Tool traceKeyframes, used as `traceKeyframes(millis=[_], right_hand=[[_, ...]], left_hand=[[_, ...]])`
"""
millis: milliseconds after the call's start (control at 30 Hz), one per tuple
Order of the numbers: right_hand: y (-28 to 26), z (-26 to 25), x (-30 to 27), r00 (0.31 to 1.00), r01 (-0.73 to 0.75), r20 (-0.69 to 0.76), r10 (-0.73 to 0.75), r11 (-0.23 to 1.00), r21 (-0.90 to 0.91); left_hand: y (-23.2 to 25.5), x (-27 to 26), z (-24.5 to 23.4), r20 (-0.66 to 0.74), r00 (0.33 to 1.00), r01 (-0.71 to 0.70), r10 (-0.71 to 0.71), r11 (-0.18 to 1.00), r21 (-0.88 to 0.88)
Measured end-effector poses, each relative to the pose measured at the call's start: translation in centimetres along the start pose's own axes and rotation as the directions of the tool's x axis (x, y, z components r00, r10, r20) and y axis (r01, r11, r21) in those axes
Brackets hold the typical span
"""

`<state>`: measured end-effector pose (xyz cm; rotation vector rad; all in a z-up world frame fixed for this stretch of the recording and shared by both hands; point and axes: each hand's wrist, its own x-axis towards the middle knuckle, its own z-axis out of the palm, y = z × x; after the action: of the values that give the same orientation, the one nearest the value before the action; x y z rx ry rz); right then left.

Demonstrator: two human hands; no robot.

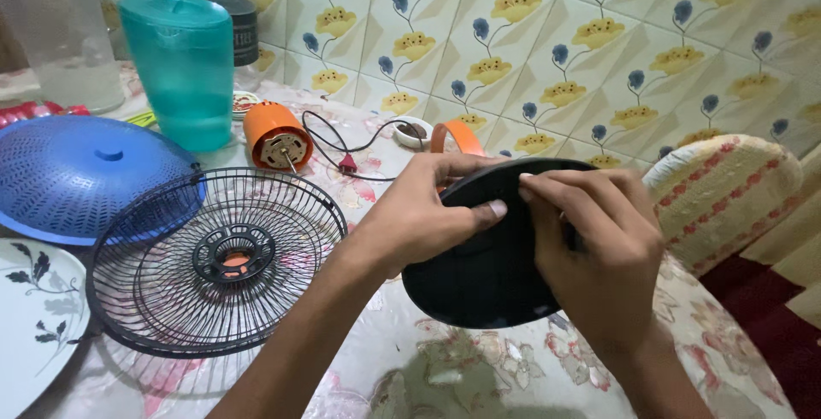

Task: The person wipes the black fan base with a cloth, then attaches the orange neck to the base and secures it with a screw. They insert a metal bracket into the base and fasten it with another screw. Finally, they pick up the fan cage and motor housing, preparing to attach them.

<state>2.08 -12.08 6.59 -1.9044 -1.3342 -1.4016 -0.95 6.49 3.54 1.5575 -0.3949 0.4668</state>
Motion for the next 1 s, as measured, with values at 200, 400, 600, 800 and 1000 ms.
traceKeyframes(millis=[200,400,600,800,1000], right_hand=[[0.2,-0.1,-0.2,1.000,0.026,-0.001,-0.026,0.999,-0.025],[0.1,-0.2,0.5,0.999,0.021,0.034,-0.020,0.999,-0.043],[0.5,-1.0,1.9,0.990,0.016,0.140,-0.011,0.999,-0.034],[-0.2,-1.9,2.1,0.983,0.022,0.180,-0.018,1.000,-0.017],[0.4,-1.3,1.8,0.985,0.024,0.173,-0.010,0.997,-0.078]], left_hand=[[0.3,-0.1,0.1,-0.014,0.997,0.077,-0.077,0.997,-0.003],[0.4,0.0,0.2,-0.033,0.994,0.108,-0.107,0.994,0.022],[0.3,-0.1,0.0,0.005,0.999,0.048,-0.048,0.999,-0.021],[0.4,-0.2,0.2,0.031,1.000,0.002,-0.001,1.000,-0.019],[0.8,-0.2,0.6,0.004,0.983,0.181,-0.181,0.983,-0.026]])
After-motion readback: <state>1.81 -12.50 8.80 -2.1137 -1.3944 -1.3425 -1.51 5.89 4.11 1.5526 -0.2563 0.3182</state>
